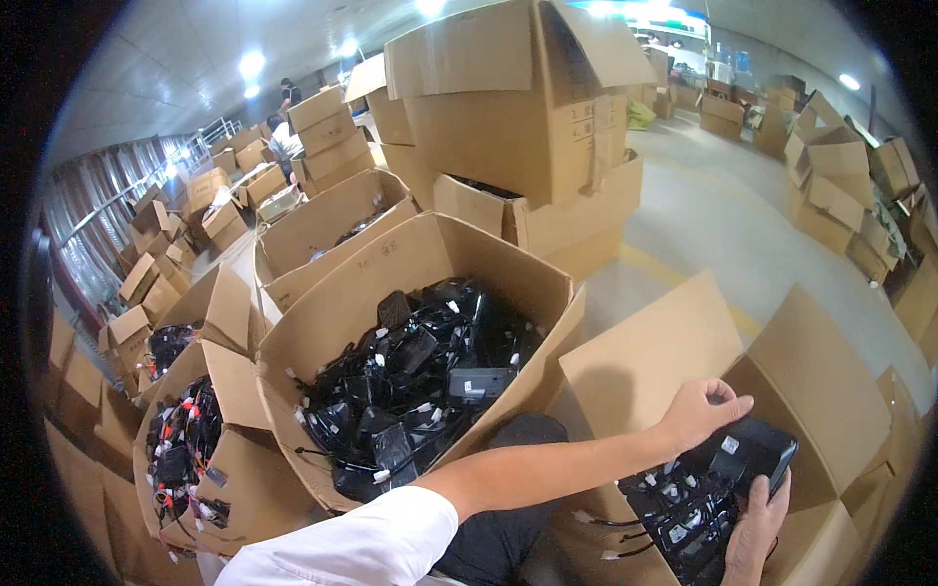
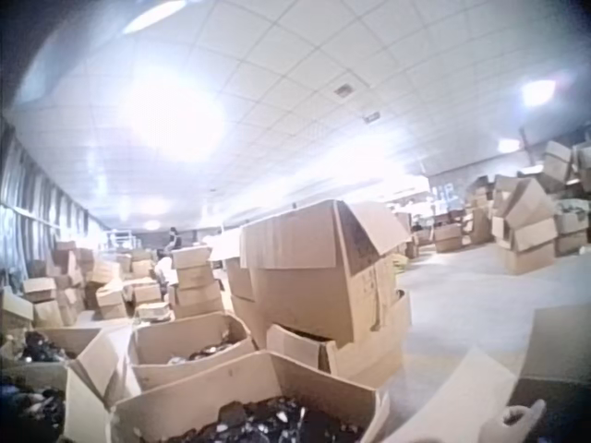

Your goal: The person packs electronic devices into a cardboard box by taking them from another cardboard box, turning them in hand, and arranging them tightly into the box.

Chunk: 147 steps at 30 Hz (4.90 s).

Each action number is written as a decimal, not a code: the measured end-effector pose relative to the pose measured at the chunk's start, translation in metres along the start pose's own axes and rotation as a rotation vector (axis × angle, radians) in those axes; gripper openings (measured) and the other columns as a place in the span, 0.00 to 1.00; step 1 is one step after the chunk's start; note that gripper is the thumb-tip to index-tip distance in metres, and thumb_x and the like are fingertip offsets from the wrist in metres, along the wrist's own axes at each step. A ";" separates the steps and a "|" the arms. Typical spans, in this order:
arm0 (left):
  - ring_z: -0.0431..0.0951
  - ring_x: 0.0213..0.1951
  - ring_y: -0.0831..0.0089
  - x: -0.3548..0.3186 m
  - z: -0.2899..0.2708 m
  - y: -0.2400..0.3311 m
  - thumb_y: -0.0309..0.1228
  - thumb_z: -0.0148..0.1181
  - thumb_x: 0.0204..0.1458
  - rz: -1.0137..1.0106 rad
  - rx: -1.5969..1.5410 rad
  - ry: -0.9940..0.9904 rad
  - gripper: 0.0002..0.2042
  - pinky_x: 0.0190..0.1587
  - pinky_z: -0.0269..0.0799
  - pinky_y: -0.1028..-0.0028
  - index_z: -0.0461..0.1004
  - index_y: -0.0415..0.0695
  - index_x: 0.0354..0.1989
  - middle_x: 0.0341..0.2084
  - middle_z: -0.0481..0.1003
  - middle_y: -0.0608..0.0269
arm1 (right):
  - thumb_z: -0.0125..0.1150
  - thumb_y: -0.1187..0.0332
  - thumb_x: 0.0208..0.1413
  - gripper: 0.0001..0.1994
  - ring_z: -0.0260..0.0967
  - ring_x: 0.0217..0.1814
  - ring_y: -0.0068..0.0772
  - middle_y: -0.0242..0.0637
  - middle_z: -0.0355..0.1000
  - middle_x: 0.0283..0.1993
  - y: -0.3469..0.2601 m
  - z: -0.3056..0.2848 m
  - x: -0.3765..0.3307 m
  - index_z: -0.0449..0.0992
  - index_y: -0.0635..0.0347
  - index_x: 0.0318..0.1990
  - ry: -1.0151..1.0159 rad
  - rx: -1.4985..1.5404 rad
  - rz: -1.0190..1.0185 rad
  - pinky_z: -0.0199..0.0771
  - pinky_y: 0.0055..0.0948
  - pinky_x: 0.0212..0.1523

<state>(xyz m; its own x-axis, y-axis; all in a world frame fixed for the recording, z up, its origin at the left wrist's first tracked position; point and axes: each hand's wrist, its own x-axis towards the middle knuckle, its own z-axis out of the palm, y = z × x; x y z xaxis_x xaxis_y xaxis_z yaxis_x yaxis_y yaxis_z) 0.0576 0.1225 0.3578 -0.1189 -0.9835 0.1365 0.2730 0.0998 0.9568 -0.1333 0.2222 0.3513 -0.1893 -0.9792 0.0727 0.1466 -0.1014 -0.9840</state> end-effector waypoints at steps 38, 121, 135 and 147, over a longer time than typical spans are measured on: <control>0.74 0.45 0.77 -0.013 0.013 -0.024 0.41 0.52 0.67 -0.039 -0.039 -0.084 0.19 0.50 0.70 0.76 0.72 0.35 0.52 0.40 0.77 0.62 | 0.59 0.56 0.67 0.18 0.63 0.49 0.22 0.31 0.70 0.47 -0.003 0.017 -0.003 0.71 0.64 0.52 0.282 -0.135 -0.164 0.64 0.25 0.55; 0.81 0.36 0.78 -0.019 0.008 -0.005 0.34 0.57 0.66 0.201 0.259 -0.222 0.14 0.37 0.75 0.81 0.75 0.35 0.50 0.36 0.80 0.60 | 0.74 0.65 0.52 0.24 0.77 0.45 0.29 0.42 0.80 0.45 -0.051 -0.115 0.078 0.75 0.64 0.55 0.091 -1.318 -0.340 0.76 0.30 0.49; 0.78 0.34 0.80 -0.027 0.008 0.007 0.30 0.60 0.63 0.274 0.282 -0.258 0.14 0.38 0.73 0.83 0.75 0.32 0.51 0.36 0.79 0.59 | 0.76 0.74 0.42 0.29 0.75 0.42 0.33 0.40 0.77 0.40 -0.031 -0.112 0.001 0.71 0.65 0.54 -0.167 -1.281 0.247 0.75 0.32 0.49; 0.77 0.32 0.83 -0.027 0.004 0.000 0.28 0.61 0.62 0.284 0.375 -0.259 0.13 0.36 0.73 0.84 0.75 0.32 0.50 0.34 0.79 0.63 | 0.64 0.60 0.61 0.21 0.74 0.50 0.33 0.38 0.77 0.50 0.196 -0.146 -0.044 0.73 0.65 0.57 -0.104 -0.120 1.019 0.72 0.33 0.56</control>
<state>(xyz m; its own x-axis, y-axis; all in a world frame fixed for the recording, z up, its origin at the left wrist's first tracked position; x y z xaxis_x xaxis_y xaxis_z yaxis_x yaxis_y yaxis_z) 0.0573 0.1495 0.3548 -0.3348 -0.8450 0.4171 -0.0250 0.4505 0.8924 -0.2383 0.2715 0.1318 0.0562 -0.6017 -0.7967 0.0917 0.7977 -0.5960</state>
